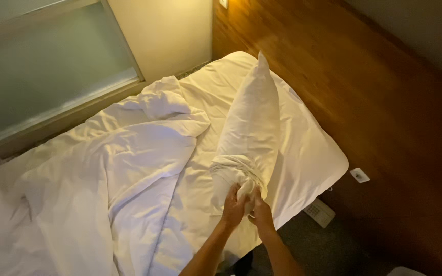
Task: The person folds a white cloth on a bed by hand, smoothing the material and aligning the corners into a neat rectangular shape.
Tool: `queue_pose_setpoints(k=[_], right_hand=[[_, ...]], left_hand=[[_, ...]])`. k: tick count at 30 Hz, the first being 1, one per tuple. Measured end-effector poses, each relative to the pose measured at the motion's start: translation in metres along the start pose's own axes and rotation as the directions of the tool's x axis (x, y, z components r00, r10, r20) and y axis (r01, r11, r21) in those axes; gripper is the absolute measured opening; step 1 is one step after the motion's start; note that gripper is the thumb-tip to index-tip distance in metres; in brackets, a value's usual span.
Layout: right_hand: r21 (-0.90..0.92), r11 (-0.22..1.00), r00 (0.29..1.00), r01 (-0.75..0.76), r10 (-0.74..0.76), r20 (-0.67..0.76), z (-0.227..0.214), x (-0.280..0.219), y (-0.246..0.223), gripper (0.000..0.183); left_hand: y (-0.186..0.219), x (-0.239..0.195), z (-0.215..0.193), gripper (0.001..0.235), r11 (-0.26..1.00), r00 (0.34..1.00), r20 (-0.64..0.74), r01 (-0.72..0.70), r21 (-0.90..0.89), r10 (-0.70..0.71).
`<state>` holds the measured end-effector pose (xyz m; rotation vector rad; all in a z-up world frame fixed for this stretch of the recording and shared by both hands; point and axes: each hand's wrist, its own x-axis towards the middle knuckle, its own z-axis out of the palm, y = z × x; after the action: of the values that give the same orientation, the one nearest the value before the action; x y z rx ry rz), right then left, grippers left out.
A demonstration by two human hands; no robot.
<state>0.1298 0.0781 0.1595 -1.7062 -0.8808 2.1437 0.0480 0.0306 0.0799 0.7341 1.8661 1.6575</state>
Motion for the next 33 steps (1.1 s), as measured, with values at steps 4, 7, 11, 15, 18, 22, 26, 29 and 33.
queue_pose_setpoints(k=[4, 7, 11, 15, 18, 22, 26, 29, 33], right_hand=[[-0.595, 0.801, 0.967, 0.07, -0.201, -0.157, -0.003, -0.018, -0.025, 0.089], [-0.614, 0.778, 0.954, 0.131, -0.268, -0.135, -0.008, -0.03, -0.046, 0.075], [-0.69, 0.715, 0.923, 0.116, -0.334, -0.192, -0.034, 0.031, -0.033, 0.085], [-0.719, 0.646, 0.862, 0.256, -0.489, -0.133, -0.068, 0.064, -0.022, 0.052], [-0.7, 0.674, 0.837, 0.234, -0.506, -0.207, -0.09, 0.079, -0.026, 0.043], [-0.291, 0.934, 0.894, 0.207, -0.301, -0.332, -0.111, 0.069, -0.038, 0.055], [-0.917, 0.273, 0.879, 0.291, -0.455, 0.144, -0.192, 0.124, -0.005, 0.033], [-0.963, 0.112, 0.906, 0.244, -0.38, 0.185, -0.233, 0.19, 0.029, 0.032], [-0.893, 0.422, 0.929, 0.156, -0.369, -0.012, -0.19, 0.121, -0.02, 0.049]], left_hand=[[-0.063, -0.004, 0.03, 0.007, 0.622, 0.947, 0.236, 0.321, -0.714, -0.219], [-0.047, -0.002, 0.01, 0.03, 0.367, 0.873, 0.429, 0.487, -0.793, -0.231], [-0.028, -0.001, -0.02, 0.045, 0.372, 0.742, 0.379, 0.627, -0.684, -0.553], [-0.072, 0.008, -0.036, 0.046, 0.614, 0.705, 0.143, 0.685, -0.391, -0.695], [-0.106, 0.022, -0.042, 0.026, 0.587, 0.618, 0.002, 0.749, -0.307, -0.786], [-0.111, 0.039, -0.046, 0.044, 0.669, 0.659, -0.155, 0.743, -0.024, -0.736], [-0.158, 0.063, -0.059, 0.12, 0.665, 0.66, -0.123, 0.747, -0.002, -0.741], [0.038, 0.038, -0.047, 0.09, 0.477, 0.546, 0.119, 0.803, -0.357, -0.83], [-0.046, 0.069, -0.033, 0.036, 0.522, 0.653, 0.099, 0.678, -0.517, -0.751]])
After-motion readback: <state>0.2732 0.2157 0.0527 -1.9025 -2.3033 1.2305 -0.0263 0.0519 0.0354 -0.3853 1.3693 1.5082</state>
